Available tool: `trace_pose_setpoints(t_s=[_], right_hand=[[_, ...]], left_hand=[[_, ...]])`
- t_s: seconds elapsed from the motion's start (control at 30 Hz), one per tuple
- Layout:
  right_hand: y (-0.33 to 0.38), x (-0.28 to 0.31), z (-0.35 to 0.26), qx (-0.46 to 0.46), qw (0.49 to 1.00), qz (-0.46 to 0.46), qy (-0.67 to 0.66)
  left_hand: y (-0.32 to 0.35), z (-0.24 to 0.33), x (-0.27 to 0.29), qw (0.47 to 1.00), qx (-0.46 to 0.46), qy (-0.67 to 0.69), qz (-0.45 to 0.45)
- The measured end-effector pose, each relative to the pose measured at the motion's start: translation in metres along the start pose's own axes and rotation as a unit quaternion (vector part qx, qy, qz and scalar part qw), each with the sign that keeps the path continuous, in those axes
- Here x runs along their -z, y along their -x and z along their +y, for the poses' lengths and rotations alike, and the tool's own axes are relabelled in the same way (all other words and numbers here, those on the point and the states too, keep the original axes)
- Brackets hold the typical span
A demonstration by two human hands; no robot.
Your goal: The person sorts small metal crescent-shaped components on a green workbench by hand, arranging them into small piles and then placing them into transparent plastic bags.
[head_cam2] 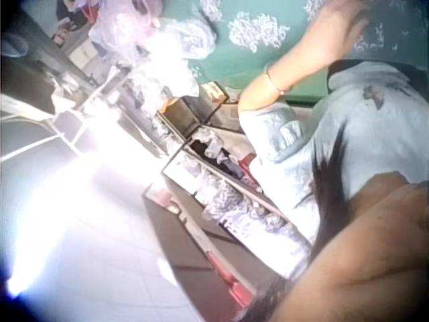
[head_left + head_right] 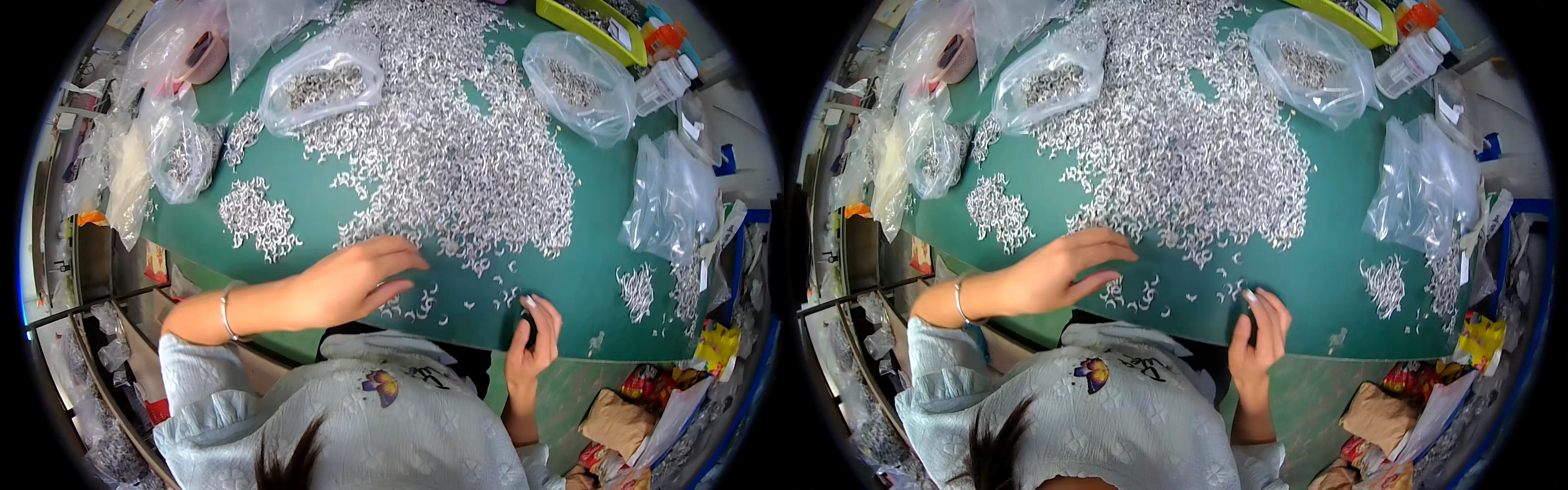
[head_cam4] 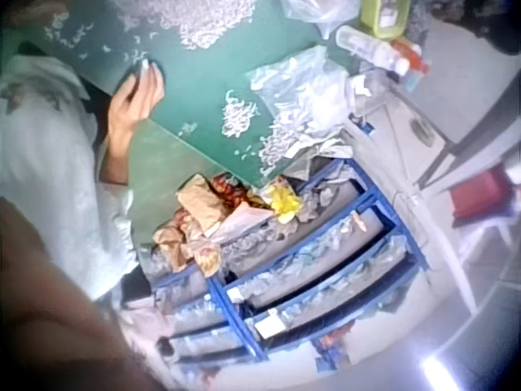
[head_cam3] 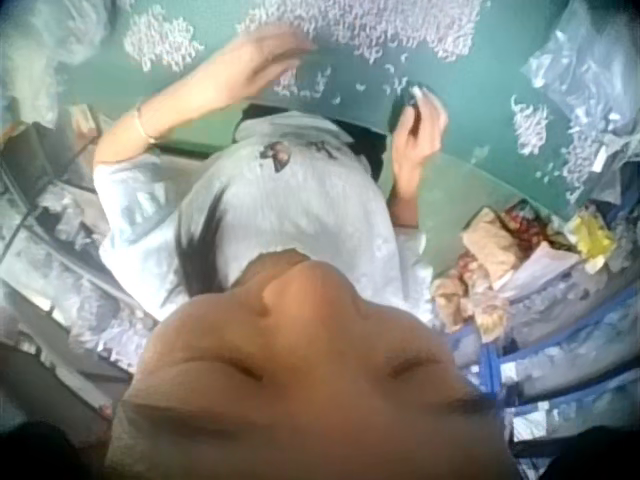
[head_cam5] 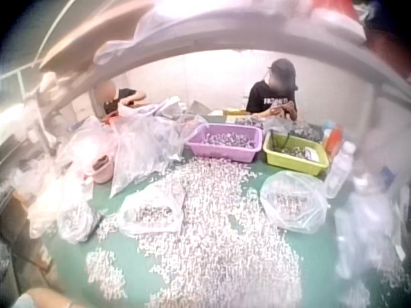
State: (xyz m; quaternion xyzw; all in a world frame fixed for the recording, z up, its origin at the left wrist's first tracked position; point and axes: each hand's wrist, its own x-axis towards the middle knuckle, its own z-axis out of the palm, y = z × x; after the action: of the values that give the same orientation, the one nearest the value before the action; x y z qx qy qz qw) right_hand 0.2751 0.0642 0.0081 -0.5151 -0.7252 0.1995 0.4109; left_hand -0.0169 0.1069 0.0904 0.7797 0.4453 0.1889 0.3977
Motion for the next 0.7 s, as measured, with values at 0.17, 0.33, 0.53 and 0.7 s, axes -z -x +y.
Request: trace_pose_setpoints(t_s=[0.17, 0.33, 0.53, 0.7], right_hand=[[0.005, -0.023, -0.028, 0.042, 0.988, -0.105, -0.109], [0.005, -0.047, -0.051, 0.042, 0.971, -0.230, -0.054], [0.013, -0.046, -0.050, 0.057, 0.963, -0.260, -0.047], [0.016, -0.059, -0.059, 0.062, 0.947, -0.312, -0.034]], left_hand=[[0.048, -0.027, -0.071, 0.989, -0.026, -0.085, 0.116], [0.059, -0.033, -0.111, 0.981, -0.022, -0.014, 0.191], [0.076, -0.021, -0.111, 0.943, 0.008, 0.159, 0.292], [0.100, -0.029, -0.134, 0.763, 0.219, 0.605, -0.058]])
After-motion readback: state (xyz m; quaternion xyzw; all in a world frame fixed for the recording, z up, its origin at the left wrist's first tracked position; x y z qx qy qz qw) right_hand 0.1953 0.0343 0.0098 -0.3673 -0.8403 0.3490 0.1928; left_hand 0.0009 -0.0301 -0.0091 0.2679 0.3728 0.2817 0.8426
